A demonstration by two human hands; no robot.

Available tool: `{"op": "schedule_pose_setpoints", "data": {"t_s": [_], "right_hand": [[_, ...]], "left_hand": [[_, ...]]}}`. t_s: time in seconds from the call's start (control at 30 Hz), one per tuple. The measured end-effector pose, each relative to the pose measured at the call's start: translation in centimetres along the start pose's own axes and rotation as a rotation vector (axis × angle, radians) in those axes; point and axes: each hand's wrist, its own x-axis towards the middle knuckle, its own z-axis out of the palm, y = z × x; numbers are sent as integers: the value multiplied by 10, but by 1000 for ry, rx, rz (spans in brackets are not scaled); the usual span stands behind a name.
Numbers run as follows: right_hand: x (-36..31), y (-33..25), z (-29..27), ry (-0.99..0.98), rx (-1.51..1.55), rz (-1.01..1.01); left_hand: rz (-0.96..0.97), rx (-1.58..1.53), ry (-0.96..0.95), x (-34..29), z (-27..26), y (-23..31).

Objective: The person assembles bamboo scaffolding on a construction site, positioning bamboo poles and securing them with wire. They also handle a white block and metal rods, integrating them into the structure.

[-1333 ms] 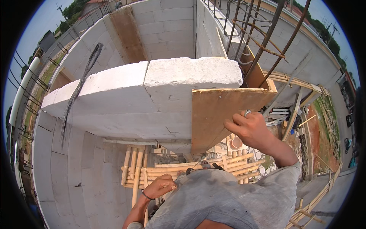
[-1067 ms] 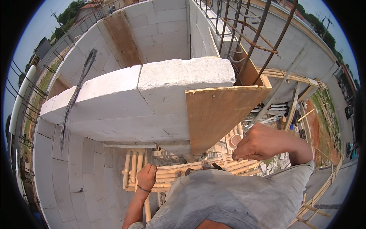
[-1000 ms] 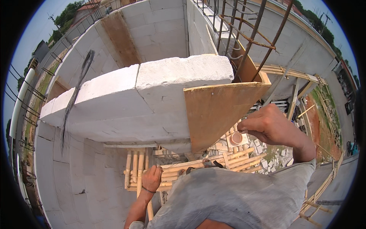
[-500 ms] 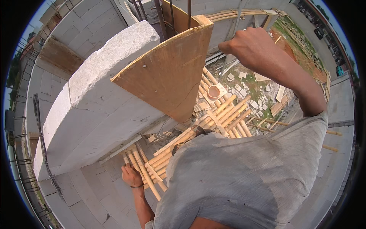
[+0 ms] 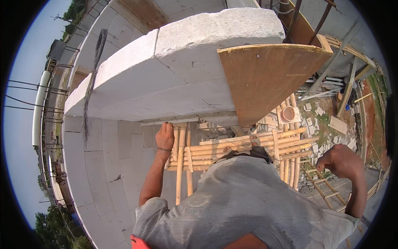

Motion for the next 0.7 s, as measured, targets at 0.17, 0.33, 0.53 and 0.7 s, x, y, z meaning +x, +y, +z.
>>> {"op": "schedule_pose_setpoints", "data": {"t_s": [0.17,0.33,0.53,0.7], "right_hand": [[-7,-24,-36,718,164,19],[3,11,4,289,-434,415],[12,6,-22,613,487,-382],[19,40,56,747,-143,383]], "left_hand": [[56,106,13,-35,-27,-36],[-142,155,91,-7,-29,-48],[14,197,-98,-63,-23,-63],[-169,-73,24,-27,-3,-72]]}}
